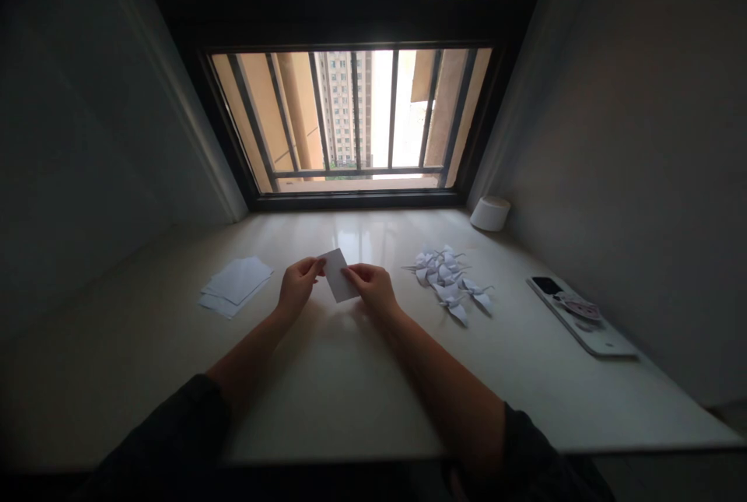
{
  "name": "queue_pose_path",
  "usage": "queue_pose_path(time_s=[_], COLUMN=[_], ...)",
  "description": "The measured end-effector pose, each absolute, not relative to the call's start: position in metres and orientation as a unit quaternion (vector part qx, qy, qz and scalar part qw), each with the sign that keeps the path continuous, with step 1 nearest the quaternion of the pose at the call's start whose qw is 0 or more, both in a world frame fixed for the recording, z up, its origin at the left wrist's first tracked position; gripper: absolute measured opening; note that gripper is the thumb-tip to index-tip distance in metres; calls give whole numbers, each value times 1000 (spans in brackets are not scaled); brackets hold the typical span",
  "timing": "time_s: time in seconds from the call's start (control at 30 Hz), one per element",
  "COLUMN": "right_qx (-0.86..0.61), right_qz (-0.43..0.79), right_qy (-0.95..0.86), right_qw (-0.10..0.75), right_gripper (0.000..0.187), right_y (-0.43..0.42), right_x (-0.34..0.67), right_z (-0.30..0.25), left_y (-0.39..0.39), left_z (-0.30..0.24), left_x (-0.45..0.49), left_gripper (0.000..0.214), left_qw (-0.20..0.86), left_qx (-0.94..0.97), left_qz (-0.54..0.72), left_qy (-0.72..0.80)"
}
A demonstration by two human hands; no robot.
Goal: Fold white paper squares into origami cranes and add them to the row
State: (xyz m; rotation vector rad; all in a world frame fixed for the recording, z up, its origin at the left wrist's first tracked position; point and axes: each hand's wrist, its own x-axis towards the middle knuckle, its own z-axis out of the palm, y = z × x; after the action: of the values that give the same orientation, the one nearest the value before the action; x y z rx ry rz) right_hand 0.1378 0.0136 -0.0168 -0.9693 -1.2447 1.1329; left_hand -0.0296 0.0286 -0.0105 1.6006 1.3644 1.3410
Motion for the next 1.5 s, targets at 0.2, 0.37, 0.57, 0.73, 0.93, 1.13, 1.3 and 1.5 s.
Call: queue_pose_path(time_s=[0.2, 0.37, 0.57, 0.73, 0.93, 1.13, 1.3, 1.5], right_qx=[-471, -460, -430, -440, -450, -468, -476, -441], right_qz=[473, 499, 554, 547, 529, 510, 524, 531], right_qy=[-502, -496, -453, -436, -401, -384, -381, -398], right_qw=[549, 542, 551, 564, 598, 611, 595, 604], right_gripper=[32, 31, 30, 33, 34, 35, 32, 32], right_y=[16, 13, 13, 14, 20, 27, 27, 25], right_x=[143, 143, 142, 142, 146, 151, 156, 152], right_z=[-18, -14, -12, -11, -18, -22, -18, -14], left_y=[18, 10, 14, 12, 8, 15, 20, 28], left_z=[8, 26, 23, 27, 28, 17, 20, 11], left_x=[-30, -33, -37, -36, -34, -34, -40, -40], left_gripper=[54, 52, 36, 31, 12, 13, 15, 28], left_qw=[122, -125, -174, -166, -142, -66, 31, 346], left_qx=[688, 856, 866, 858, 860, 804, 758, 617], left_qz=[512, 340, 317, 322, 305, 387, 457, 514], left_qy=[500, 369, 345, 364, 384, 446, 464, 485])
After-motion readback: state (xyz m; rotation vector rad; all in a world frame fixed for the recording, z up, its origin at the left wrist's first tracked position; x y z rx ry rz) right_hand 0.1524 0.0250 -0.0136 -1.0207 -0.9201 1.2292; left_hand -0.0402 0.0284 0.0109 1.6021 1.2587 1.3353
